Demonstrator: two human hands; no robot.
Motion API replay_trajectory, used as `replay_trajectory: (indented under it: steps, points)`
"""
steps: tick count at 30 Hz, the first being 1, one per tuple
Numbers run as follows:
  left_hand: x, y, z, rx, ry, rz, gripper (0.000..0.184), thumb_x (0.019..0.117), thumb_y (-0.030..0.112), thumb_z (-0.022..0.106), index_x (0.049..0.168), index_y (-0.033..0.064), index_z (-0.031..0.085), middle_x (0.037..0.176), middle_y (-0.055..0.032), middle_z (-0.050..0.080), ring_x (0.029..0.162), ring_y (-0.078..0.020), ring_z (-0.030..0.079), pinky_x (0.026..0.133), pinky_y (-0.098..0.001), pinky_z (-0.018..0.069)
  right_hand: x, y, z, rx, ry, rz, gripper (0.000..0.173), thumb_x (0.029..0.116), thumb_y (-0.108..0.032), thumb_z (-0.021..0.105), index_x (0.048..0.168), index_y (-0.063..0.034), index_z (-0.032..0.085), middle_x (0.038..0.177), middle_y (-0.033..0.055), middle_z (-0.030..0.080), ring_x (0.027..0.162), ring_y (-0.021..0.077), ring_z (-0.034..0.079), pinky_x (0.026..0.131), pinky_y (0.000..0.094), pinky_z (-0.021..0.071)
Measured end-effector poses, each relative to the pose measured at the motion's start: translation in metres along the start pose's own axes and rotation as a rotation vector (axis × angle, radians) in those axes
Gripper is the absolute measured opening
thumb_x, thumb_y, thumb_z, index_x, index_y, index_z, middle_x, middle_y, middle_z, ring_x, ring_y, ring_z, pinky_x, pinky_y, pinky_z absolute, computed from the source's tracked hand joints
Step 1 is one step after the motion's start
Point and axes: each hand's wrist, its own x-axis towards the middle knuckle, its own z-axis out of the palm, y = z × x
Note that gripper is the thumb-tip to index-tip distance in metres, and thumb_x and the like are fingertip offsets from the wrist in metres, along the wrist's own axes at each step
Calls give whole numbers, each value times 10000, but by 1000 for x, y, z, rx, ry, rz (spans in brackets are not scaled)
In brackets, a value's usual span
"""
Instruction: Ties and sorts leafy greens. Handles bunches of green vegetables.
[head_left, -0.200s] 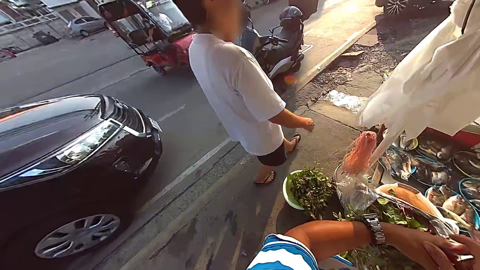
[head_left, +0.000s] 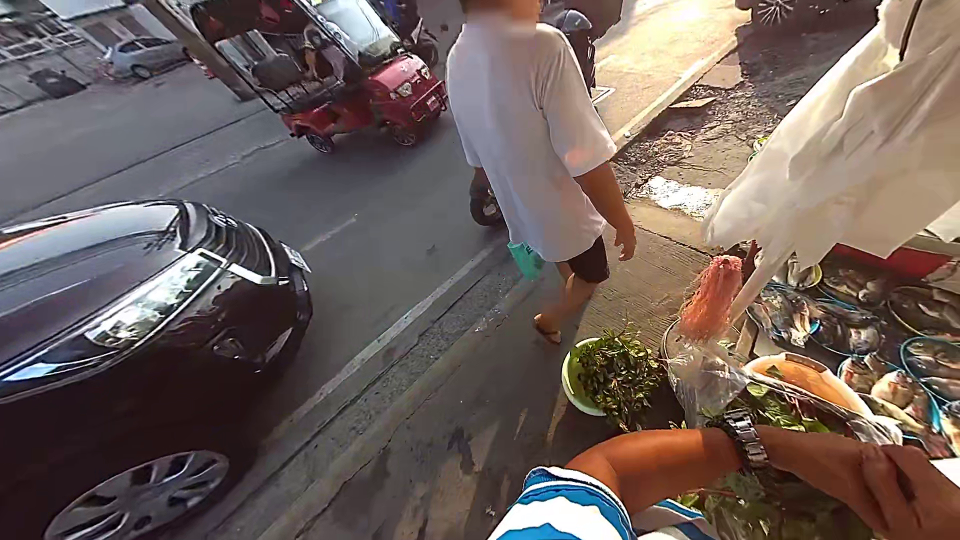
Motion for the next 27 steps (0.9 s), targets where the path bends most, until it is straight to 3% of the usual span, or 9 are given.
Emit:
replay_trajectory:
  steps: [3,8,11,14,17,18,20,23,27]
  points:
    - [-3,-7,-8,85,161,311,548,712,-29,858,1190,-150,618,1053,-228,697,992,-236,681,917,-365,540,20,-6,2,-106,146,-59,454,1035,-270,415,850,67,657,670,236,643,514,400,638,412,535,438]
    - [2,2,-7,288,434,149,759,776,157,868,1402,-61,499,1224,-236,650,1127,-317,650,976,-505,534,57,-14,-15,-252,13,193,288,994,-166,555,973,81,702,719,257,663,611,469,671,493,604,488]
    - [9,3,-3,274,520,256,646,801,97,816,1342,-72,507,1144,-211,662,1055,-259,663,928,-444,552,76,-22,-21,-319,-6,256,258,1005,-199,557,910,21,653,678,207,625,595,423,658,476,556,482]
    - [20,4,-12,311,647,386,336,860,104,712,1116,-86,604,908,-152,675,837,-160,678,766,-352,565,105,-42,-35,-317,-54,355,319,1025,-222,494,968,24,689,717,215,664,696,435,700,554,564,502]
    - [31,11,-29,153,633,469,152,876,53,696,1001,-4,631,842,8,654,783,-2,635,757,-224,555,118,-30,-61,-13,-154,320,506,1056,-496,473,1016,-30,666,761,181,652,753,412,683,638,601,504]
    - [36,10,-38,32,644,449,96,881,67,703,937,60,626,781,62,638,722,4,621,704,-230,556,119,-18,-71,160,-154,305,534,1040,-568,466,1073,-70,658,754,132,627,717,353,652,633,576,504]
    - [29,11,-60,-247,656,342,111,929,105,700,992,52,626,794,-7,688,732,-123,689,714,-347,617,106,13,-87,476,-48,327,495,1048,-574,437,1217,-147,624,735,8,623,595,171,633,537,389,557]
    - [-14,-3,-92,-374,672,228,183,1018,259,562,1142,132,605,888,-25,731,790,-147,719,728,-340,622,64,71,-78,787,186,639,379,1093,-385,470,1257,-65,591,763,59,659,545,161,647,511,338,593]
    - [-51,-62,-126,-659,598,338,241,1025,339,494,887,253,671,798,83,652,796,-76,661,812,-299,574,-15,143,18,731,42,1183,325,1081,-197,520,1271,56,592,1030,220,687,778,269,707,756,445,611]
